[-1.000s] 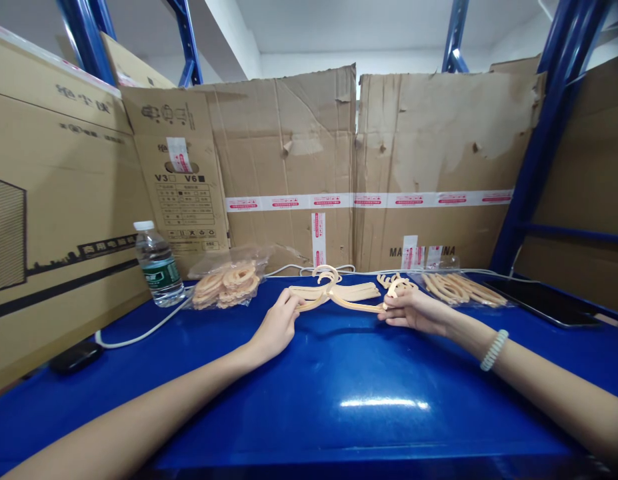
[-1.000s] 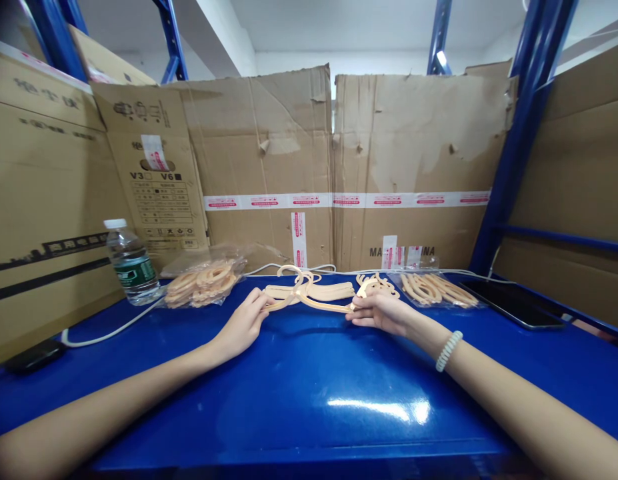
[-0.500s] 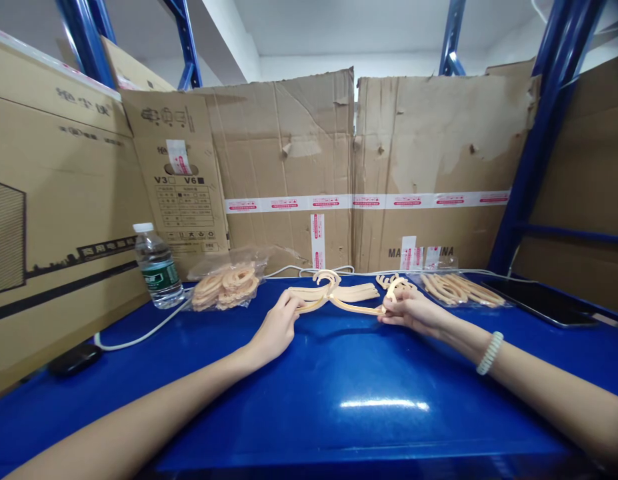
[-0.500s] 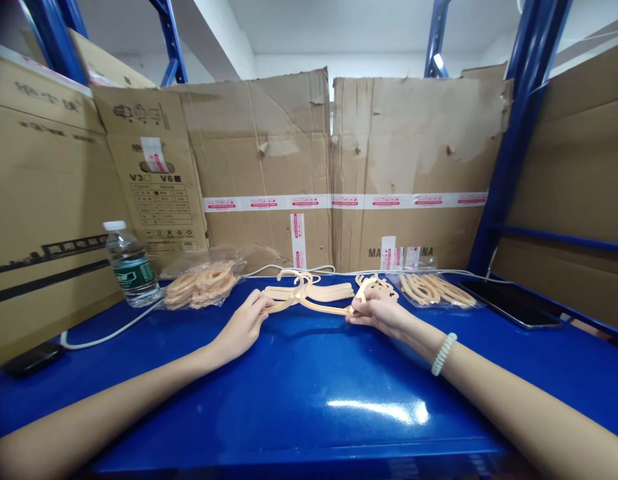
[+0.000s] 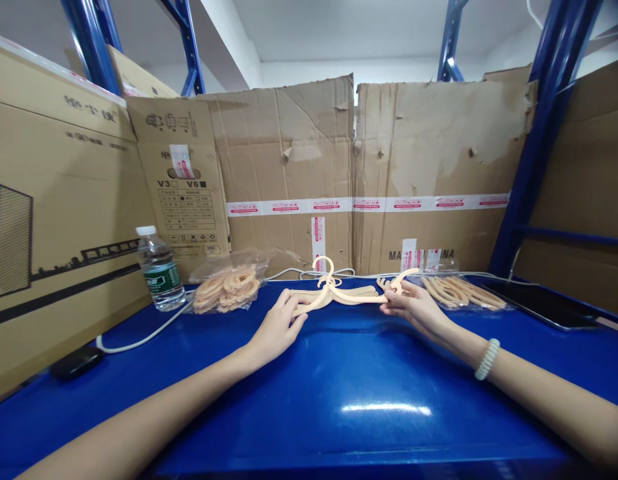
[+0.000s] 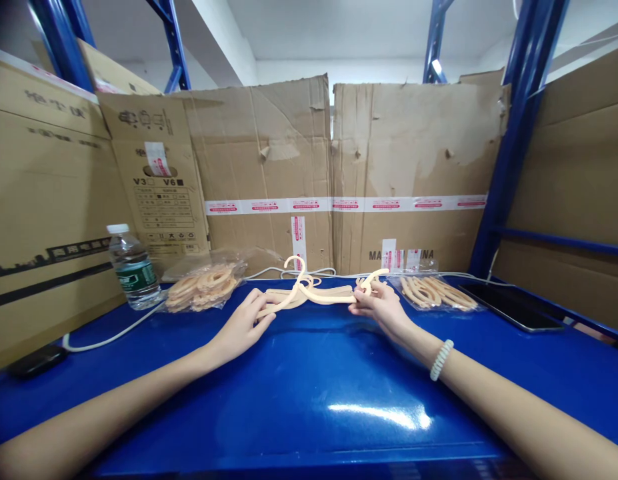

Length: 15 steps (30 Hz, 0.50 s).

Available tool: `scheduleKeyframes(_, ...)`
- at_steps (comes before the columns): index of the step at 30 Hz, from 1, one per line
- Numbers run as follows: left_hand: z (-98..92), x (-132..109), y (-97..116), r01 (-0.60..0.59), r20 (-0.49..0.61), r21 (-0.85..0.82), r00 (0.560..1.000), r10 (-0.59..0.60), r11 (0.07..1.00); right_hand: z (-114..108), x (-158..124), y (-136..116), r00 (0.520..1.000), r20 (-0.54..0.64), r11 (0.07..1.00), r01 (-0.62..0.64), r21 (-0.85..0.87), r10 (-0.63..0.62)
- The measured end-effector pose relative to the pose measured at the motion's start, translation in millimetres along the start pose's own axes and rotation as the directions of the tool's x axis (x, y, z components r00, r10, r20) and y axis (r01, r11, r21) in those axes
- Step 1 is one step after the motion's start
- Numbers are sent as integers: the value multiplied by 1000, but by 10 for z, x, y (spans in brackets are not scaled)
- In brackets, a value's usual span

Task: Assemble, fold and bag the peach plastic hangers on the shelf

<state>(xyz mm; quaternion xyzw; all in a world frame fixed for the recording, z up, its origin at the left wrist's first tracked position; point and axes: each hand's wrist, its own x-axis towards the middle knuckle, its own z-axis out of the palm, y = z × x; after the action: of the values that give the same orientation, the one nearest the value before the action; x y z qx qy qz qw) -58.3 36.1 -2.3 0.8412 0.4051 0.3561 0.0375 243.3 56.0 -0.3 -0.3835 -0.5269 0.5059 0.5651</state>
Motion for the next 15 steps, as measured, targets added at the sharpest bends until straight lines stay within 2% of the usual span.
scheduleKeyframes(4,-134,63,-56,-30,-6,25,1000,31,999,-123,72,-124,1000,-3,996,26,84,-26)
scheduleKeyframes(7,-271,110,-114,-82,83,33,993,79,996,-344,153,-249,999,18,999,26,31,-26)
scheduleKeyframes(9,-354,126,-133,-118,164,31,980,111,993,-508,182,-353,993,116,992,0,-125,14)
scheduleKeyframes(11,-409,125,-131,-154,253,24,957,143,988,-635,183,-460,969,235,939,9,-344,77)
scheduleKeyframes(13,-424,113,-113,-191,333,16,927,175,982,-692,167,-538,921,360,839,74,-540,150)
scheduleKeyframes(15,-407,96,-90,-213,382,12,904,192,977,-681,148,-559,857,464,737,163,-656,224)
